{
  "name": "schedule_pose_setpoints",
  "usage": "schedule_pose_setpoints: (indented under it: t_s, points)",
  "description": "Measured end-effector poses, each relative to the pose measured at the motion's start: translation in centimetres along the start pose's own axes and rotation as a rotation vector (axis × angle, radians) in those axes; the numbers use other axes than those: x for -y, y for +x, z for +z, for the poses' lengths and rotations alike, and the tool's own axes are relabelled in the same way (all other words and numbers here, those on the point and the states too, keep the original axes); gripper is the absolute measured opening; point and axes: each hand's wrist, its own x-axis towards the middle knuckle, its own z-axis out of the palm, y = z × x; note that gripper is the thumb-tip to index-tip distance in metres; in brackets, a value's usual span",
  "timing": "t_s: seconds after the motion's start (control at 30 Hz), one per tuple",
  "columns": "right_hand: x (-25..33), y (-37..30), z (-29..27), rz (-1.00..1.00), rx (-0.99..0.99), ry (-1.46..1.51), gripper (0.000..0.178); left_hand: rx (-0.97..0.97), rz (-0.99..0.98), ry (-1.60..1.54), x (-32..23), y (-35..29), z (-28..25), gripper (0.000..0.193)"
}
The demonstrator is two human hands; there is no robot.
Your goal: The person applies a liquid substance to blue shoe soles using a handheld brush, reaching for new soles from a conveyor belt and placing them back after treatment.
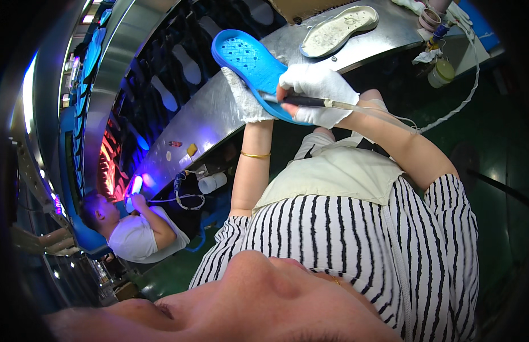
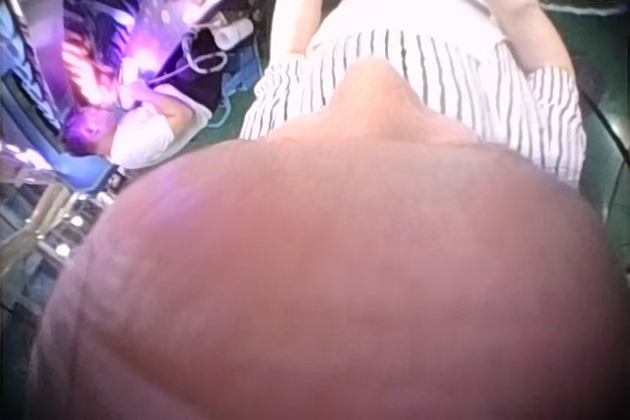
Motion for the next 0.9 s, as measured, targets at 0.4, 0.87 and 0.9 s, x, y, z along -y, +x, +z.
schedule_pose_setpoints:
  t_s: [0.4, 0.87, 0.9]
  points:
    - [-2.0, 1.1, -2.5, 0.432, -0.215, 0.359, 0.015, 0.217, -0.082, -0.233, 1.0, -3.6, 1.9, 0.081]
    - [-0.7, 0.2, 1.1, 0.000, -0.116, 0.172, 0.016, 0.221, 0.148, -0.085, -0.6, -1.0, 1.8, 0.079]
    - [-0.5, 0.2, 1.0, 0.005, -0.027, 0.121, 0.016, 0.234, 0.138, -0.101, -0.9, -1.0, 1.9, 0.079]
